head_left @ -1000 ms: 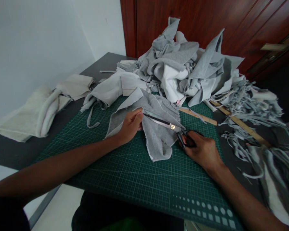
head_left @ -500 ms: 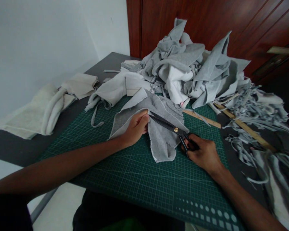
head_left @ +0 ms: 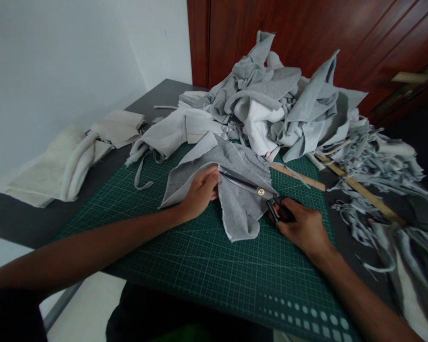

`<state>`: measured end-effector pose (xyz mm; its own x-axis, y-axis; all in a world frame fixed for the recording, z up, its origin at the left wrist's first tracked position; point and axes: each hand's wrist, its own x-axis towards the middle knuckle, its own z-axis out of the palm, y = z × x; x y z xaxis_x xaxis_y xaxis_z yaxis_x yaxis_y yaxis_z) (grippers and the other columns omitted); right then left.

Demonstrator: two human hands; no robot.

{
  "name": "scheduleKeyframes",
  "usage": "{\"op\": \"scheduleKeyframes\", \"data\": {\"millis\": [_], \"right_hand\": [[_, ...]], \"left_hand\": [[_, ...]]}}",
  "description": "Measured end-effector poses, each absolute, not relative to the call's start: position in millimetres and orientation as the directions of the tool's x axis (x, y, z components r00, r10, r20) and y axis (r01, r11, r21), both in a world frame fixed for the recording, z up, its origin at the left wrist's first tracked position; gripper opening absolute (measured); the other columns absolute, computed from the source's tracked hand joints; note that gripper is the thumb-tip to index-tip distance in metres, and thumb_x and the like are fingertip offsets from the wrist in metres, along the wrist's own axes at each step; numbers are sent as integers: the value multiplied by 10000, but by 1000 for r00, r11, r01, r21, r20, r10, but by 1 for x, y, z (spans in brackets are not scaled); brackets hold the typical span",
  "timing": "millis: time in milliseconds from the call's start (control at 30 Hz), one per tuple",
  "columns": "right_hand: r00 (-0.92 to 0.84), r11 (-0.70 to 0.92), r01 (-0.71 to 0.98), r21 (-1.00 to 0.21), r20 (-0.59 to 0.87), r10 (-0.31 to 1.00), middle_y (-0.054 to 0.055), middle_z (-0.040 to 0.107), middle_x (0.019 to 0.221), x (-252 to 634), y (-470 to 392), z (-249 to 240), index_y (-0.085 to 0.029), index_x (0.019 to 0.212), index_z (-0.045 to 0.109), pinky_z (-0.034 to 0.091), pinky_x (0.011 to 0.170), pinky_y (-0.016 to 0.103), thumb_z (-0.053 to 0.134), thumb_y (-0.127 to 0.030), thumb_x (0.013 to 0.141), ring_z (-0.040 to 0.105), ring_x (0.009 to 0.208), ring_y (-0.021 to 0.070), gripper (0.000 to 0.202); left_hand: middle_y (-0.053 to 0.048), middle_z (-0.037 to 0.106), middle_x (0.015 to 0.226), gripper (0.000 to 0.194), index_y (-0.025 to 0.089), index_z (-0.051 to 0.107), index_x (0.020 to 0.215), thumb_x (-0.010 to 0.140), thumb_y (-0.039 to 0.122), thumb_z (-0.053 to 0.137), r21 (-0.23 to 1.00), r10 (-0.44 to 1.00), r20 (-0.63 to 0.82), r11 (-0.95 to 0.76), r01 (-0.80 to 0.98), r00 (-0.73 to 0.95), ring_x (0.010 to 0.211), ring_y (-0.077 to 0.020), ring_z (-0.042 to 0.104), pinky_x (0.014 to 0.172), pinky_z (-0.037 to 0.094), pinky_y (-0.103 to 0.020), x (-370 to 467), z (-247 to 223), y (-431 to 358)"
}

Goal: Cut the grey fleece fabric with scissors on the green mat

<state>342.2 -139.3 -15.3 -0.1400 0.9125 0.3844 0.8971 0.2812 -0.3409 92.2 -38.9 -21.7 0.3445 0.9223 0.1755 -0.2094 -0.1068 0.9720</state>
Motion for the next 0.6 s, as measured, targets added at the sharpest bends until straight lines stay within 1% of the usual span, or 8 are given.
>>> {"op": "scheduleKeyframes", "data": {"millis": [67,167,400,533,600], "right_hand": [[-155,292,898,-328,385,910,-41,553,567,344,-139,-16,-233,729,515,349,479,225,567,-253,798,521,477,113,89],[-169,304,900,-313,393,904,-34,564,578,347,-138,-17,-234,732,517,343,467,231,582,-264,807,517,472,118,103],[-207,337,899,-279,407,890,-16,605,625,353,-137,-24,-221,793,558,382,498,232,588,-290,870,571,517,126,107],[-226,351,899,-261,409,884,-17,605,629,352,-138,-24,-228,809,550,386,501,234,573,-247,873,580,518,128,70],[-237,359,899,-250,411,880,-20,592,611,349,-140,-21,-234,792,536,381,501,236,549,-206,871,575,507,125,84]], "left_hand": [[101,325,543,348,227,354,705,860,497,510,968,918,134,-41,-246,372,388,-52,289,341,271,-162,93,-23,-37],[96,332,548,335,229,357,705,843,493,510,964,912,89,22,-266,400,386,-56,293,339,275,-165,93,-24,-35],[81,331,556,307,228,374,683,840,459,499,960,918,95,18,-279,384,390,-60,306,335,252,-177,93,-23,-35],[81,336,557,297,226,394,689,846,446,516,951,918,98,28,-309,383,389,-58,307,333,243,-180,93,-25,-35],[84,336,559,293,223,397,691,850,434,526,947,920,98,31,-321,378,388,-53,305,334,237,-177,93,-25,-34]]}}
